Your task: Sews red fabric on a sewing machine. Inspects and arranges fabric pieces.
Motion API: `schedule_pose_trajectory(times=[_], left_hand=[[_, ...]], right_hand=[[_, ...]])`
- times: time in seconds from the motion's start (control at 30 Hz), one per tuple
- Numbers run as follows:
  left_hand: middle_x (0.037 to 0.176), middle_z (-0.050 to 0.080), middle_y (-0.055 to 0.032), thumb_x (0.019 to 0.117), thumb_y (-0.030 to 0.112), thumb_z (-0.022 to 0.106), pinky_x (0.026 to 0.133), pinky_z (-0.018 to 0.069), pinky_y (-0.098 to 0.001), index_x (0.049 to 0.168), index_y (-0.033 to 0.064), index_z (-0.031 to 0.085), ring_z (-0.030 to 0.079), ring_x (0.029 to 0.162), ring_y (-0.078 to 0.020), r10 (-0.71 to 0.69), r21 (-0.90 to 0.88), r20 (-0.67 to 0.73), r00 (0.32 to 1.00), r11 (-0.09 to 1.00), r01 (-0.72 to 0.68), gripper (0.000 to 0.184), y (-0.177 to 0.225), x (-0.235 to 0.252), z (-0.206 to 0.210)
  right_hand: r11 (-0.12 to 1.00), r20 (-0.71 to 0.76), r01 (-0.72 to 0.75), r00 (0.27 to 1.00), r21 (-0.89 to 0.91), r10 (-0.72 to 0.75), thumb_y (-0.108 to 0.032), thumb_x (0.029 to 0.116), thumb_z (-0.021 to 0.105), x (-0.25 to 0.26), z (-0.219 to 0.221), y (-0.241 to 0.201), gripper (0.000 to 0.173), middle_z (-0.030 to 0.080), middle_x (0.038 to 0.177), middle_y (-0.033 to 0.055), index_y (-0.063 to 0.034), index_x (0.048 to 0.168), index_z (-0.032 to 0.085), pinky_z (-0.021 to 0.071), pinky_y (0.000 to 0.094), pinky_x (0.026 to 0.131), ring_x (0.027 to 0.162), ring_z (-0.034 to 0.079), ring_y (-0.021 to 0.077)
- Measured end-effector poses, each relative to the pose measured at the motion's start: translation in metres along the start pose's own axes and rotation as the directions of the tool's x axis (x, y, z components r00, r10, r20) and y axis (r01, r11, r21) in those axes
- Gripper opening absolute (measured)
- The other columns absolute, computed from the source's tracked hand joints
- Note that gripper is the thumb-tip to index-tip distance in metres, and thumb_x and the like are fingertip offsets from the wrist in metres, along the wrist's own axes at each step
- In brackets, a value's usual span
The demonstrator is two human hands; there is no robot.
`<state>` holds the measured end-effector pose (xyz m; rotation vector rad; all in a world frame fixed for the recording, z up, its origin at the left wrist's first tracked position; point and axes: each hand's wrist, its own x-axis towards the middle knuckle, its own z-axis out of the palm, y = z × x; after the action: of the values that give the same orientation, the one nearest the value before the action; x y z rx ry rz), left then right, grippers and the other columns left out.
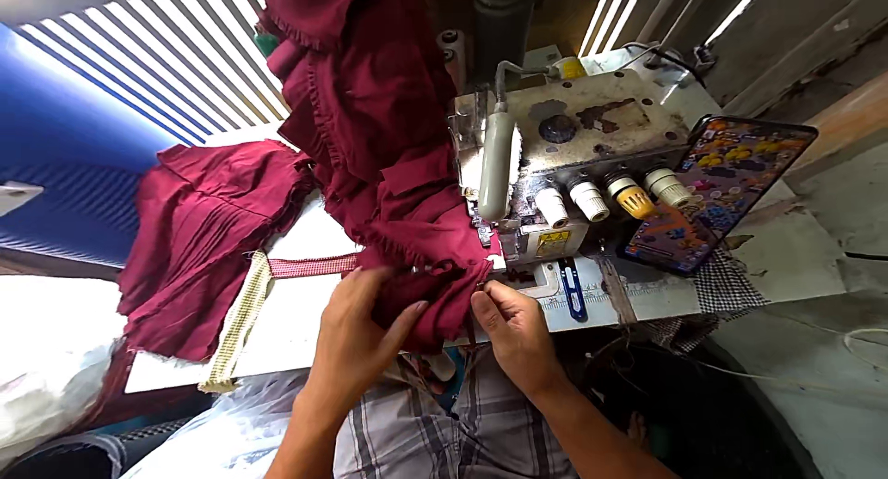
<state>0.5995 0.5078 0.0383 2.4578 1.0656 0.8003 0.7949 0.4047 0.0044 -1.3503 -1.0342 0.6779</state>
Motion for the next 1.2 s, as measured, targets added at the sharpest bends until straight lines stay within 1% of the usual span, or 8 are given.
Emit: schedule_pose_trajectory(times=[0.07,0.23,0.4,0.5,0.63,0.73,0.87,1.2], left_hand=[[0.092,0.076,-0.0056,0.0961,0.035,0.068,0.088,0.0578,-0.0378,0.096,0.0065,0.075,0.072,0.092,-0.0156,0.086,-0.014,-0.041,0.995,0.996,-0.087,0.030,0.006,-0.004,-0.002],[0.077,0.070,0.0071,0.0977,0.032,0.067,0.062,0.0523,-0.0127,0.094,0.0080,0.073,0.062,0.068,0.0079,0.020,-0.208,-0.047,0.999,0.978,-0.030,0.025,0.015,-0.001,-0.026],[0.071,0.067,0.0099,0.0957,0.033,0.063,0.055,0.0482,-0.0149,0.089,0.0133,0.072,0.059,0.062,0.0078,-0.049,-0.108,0.012,0.999,0.993,0.050,0.022,0.012,0.001,-0.018],[0.072,0.068,0.0078,0.0949,0.038,0.063,0.056,0.0499,-0.0189,0.089,0.0143,0.072,0.061,0.063,0.0044,-0.054,0.006,0.004,0.999,0.999,0.054,0.026,0.020,0.002,-0.012],[0.109,0.070,-0.0147,0.0927,0.037,0.074,0.083,0.0557,-0.0387,0.118,0.0015,0.068,0.067,0.098,-0.0203,-0.024,0.087,-0.208,0.978,0.995,0.042,0.044,0.056,-0.001,-0.028],[0.107,0.071,-0.0027,0.0979,0.024,0.068,0.087,0.0571,-0.0273,0.108,0.0105,0.070,0.067,0.102,-0.0097,0.105,-0.121,-0.228,0.968,0.983,-0.135,0.017,0.089,0.006,-0.024],[0.126,0.071,-0.0032,0.1038,0.029,0.057,0.109,0.0494,-0.0420,0.118,0.0121,0.076,0.064,0.124,-0.0180,0.211,-0.013,-0.008,0.978,0.977,-0.211,0.028,0.081,0.027,0.043],[0.115,0.076,-0.0040,0.0962,0.018,0.070,0.109,0.0525,-0.0414,0.099,0.0103,0.081,0.067,0.120,-0.0165,0.190,-0.053,-0.111,0.976,0.979,-0.197,0.015,0.052,0.036,0.056]], right_hand=[[0.998,0.000,-0.048,0.999,0.046,0.048,-0.032,0.1011,0.061,0.001,0.002,-0.006,0.029,0.067,0.072,-0.0053,-0.0086,0.087,0.071,0.0534,0.0183,0.059,0.066,0.063,-0.0011],[0.891,0.114,-0.303,0.953,0.339,0.281,-0.010,0.1034,0.047,0.002,-0.013,-0.001,0.031,0.066,0.073,0.0034,-0.0022,0.083,0.069,0.0562,0.0286,0.069,0.071,0.065,0.0101],[1.000,-0.137,-0.017,0.990,-0.007,0.016,-0.014,0.1013,0.057,-0.003,-0.013,0.010,0.023,0.075,0.096,0.0040,-0.0009,0.105,0.076,0.0594,0.0204,0.077,0.087,0.070,0.0048],[0.997,-0.189,0.032,0.981,-0.065,-0.044,-0.020,0.0982,0.067,-0.003,-0.011,0.009,0.018,0.073,0.095,0.0036,-0.0034,0.101,0.075,0.0600,0.0205,0.076,0.085,0.070,0.0060],[1.000,-0.148,0.007,0.989,0.023,-0.004,-0.013,0.0996,0.065,-0.003,-0.020,0.002,0.013,0.072,0.088,0.0015,-0.0022,0.099,0.073,0.0582,0.0183,0.072,0.079,0.068,0.0038],[0.964,-0.044,-0.135,0.988,0.229,0.148,-0.010,0.1017,0.061,-0.002,-0.023,0.005,0.013,0.068,0.078,0.0046,0.0001,0.098,0.068,0.0564,0.0223,0.064,0.069,0.066,0.0088],[0.921,-0.016,-0.189,0.978,0.340,0.206,-0.009,0.1016,0.060,-0.002,-0.021,0.010,0.012,0.069,0.076,0.0062,0.0013,0.099,0.066,0.0586,0.0258,0.064,0.068,0.068,0.0111],[0.983,-0.144,-0.069,0.985,0.169,0.094,-0.008,0.0984,0.066,0.001,-0.019,0.006,0.009,0.070,0.074,0.0029,0.0001,0.095,0.069,0.0562,0.0182,0.058,0.063,0.066,0.0055]])
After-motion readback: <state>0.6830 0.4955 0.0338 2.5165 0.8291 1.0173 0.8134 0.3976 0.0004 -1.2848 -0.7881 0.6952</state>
